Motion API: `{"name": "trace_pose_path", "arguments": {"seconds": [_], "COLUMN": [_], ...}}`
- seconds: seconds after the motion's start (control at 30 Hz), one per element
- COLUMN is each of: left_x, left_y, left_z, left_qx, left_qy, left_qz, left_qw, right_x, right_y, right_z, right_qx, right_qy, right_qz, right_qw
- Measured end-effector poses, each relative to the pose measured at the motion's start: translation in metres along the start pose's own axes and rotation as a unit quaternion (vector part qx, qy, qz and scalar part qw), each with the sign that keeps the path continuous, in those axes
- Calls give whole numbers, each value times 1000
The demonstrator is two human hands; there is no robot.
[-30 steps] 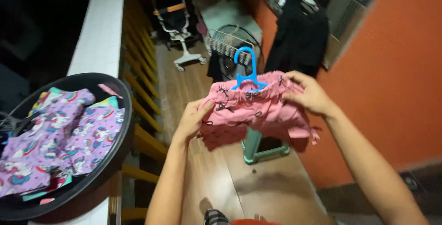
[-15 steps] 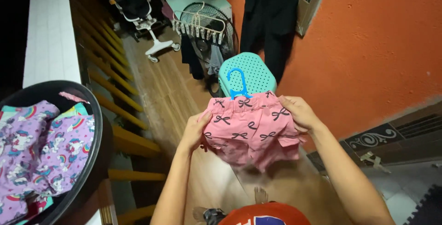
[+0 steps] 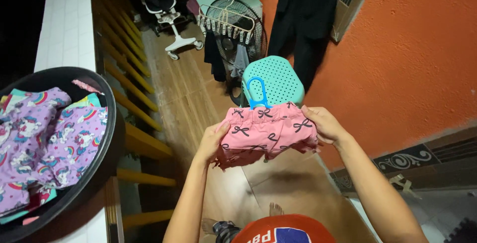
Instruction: Hanging various items of clothing onto hangers and placing them on a drying rack on a balcony at night.
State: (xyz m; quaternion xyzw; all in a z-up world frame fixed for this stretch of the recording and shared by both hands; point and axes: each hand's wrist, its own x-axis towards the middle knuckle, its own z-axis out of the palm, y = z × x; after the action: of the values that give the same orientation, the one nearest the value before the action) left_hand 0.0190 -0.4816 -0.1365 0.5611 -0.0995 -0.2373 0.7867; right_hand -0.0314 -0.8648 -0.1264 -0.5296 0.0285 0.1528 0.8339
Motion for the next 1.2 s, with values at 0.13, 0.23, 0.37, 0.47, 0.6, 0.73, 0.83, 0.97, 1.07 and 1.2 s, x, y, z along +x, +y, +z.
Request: {"name": "trace_pose_path", "arguments": {"seconds": [0.13, 0.23, 0.37, 0.47, 0.6, 0.73, 0.83, 0.97, 1.07, 1.2], "left_x": [-5, -4, -5, -3, 8, 9, 13, 5, -1, -2], "left_y": [2, -1, -1, 2, 3, 2, -12, -10, -10, -35], "left_z": [6, 6, 7, 9, 6, 0, -15, -9, 3, 2], "left_qx": [-18, -8, -27, -19, 1, -38, 74, 240, 263, 107], "left_qy": [13, 19, 24, 29, 7, -32, -44, -46, -50, -117], "left_qz": [-1, -5, -15, -28, -6, -11, 0, -86, -99, -57], "left_qw": [1000, 1000, 999, 999, 1000, 999, 996, 966, 958, 986], "right_x": [7, 11, 6, 8, 11, -4, -7, -11, -20, -28], "right_y": [1, 5, -6, -3, -1, -36, -42, -32, -31, -26], "right_z": [-6, -13, 3, -8, -26, -1, -7, -41, -47, -62], "right_qx": [-12, -22, 6, 6, -183, -246, -221, -149, -77, -4], "right_qy": [-7, -8, -23, -55, -102, -105, -54, -20, -19, -11], "right_qz": [8, 11, 17, 34, 30, -29, -44, -77, -90, -110], "right_qw": [1000, 1000, 1000, 998, 977, 963, 973, 986, 993, 994]}}
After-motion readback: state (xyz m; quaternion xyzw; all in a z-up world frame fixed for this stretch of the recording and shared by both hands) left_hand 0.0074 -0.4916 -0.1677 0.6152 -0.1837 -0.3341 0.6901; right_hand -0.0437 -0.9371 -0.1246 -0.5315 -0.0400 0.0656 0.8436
